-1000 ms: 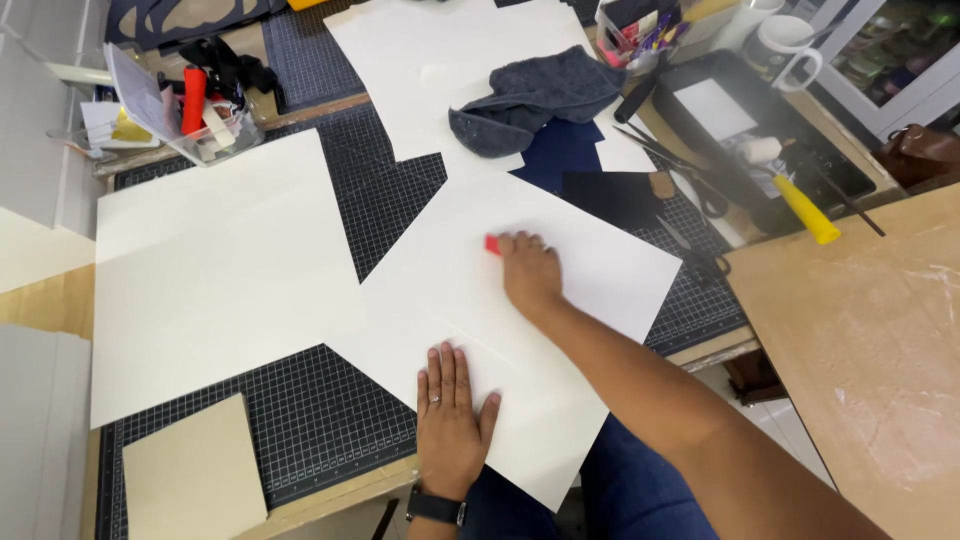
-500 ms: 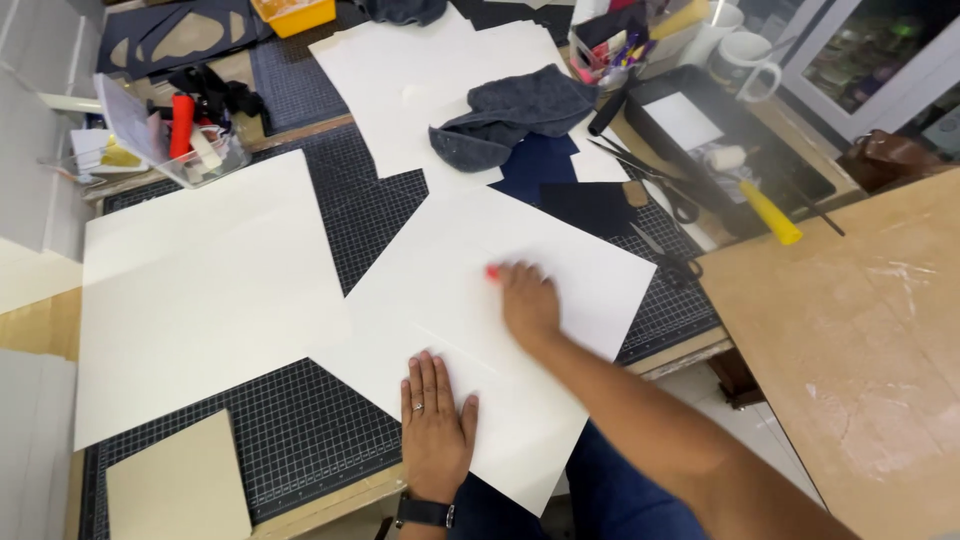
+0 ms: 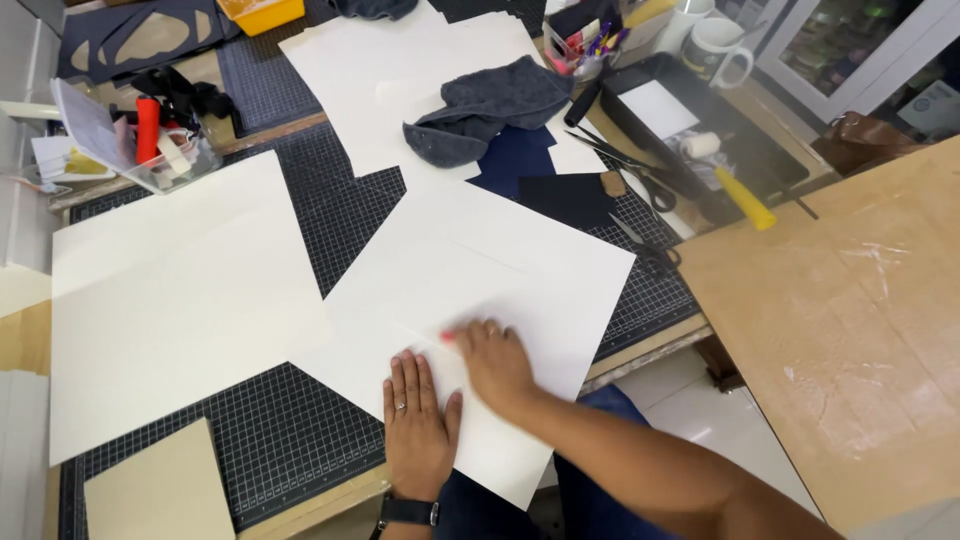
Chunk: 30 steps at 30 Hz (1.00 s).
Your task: Applying glue to a cardboard piece and mounting it onto a white sheet using a roller and scraper
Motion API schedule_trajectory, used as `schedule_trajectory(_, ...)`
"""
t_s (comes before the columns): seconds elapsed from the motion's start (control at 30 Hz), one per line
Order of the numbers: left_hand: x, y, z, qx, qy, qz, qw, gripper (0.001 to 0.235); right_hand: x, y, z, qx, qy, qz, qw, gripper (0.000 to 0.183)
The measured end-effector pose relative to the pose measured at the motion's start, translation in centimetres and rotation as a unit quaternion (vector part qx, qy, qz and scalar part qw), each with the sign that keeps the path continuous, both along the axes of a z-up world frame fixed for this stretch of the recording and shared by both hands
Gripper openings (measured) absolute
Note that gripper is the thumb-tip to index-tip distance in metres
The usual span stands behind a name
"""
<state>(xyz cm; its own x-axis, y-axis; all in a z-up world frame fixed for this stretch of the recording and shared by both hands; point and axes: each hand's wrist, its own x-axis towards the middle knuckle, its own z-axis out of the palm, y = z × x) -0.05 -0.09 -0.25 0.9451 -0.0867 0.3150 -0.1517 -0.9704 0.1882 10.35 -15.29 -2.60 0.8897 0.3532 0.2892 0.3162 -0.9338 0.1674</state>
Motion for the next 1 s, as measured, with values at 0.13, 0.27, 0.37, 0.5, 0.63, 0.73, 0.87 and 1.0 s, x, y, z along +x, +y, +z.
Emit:
schedule_trajectory(0.13, -0.2, 0.3, 0.0, 0.009, -0.018, -0.010, 1.000, 0.074, 0.8, -2.2, -0.8, 0.048, 0.021, 0.060, 0.997, 0.043)
schedule_trajectory(0.27, -0.4, 0.0, 0.7, 0.004, -0.034, -0.005, 0.999, 0.075, 7.3, -7.8, 1.6, 0.010, 0.116, -0.111, 0.987, 0.047)
schedule_trajectory(0.37, -0.3, -0.1, 0.9, -0.001, -0.017, -0.001, 1.000, 0.076, 4.5, -4.6, -1.0, 0.007, -0.015, -0.074, 0.997, 0.039)
schedule_trajectory(0.5, -0.4, 0.1, 0.3, -0.004, -0.044, -0.015, 0.999, 0.074, -3.2, -1.0, 2.0, 0.045, 0.097, 0.050, 0.993, 0.043)
schedule_trajectory(0.63, -0.1, 0.3, 0.1, 0.025, 0.002, -0.005, 1.000, 0.076, 3.6, -5.8, -1.3, -0.019, 0.027, 0.013, 0.999, 0.052)
schedule_trajectory(0.73, -0.3, 0.3, 0.1, 0.029, -0.006, -0.004, 1.000, 0.076, 9.3, -10.5, 0.2, -0.054, 0.043, -0.098, 0.993, 0.043)
schedule_trajectory(0.87, -0.8, 0.2, 1.1, -0.013, -0.031, -0.027, 0.999, 0.072, 11.2, -16.6, 4.5, 0.019, 0.001, -0.177, 0.984, 0.025)
schedule_trajectory(1.0, -2.7, -0.4, 1.7, -0.023, -0.046, -0.012, 0.999, 0.069, 13.7, -23.2, 2.6, 0.099, -0.022, -0.181, 0.978, 0.035)
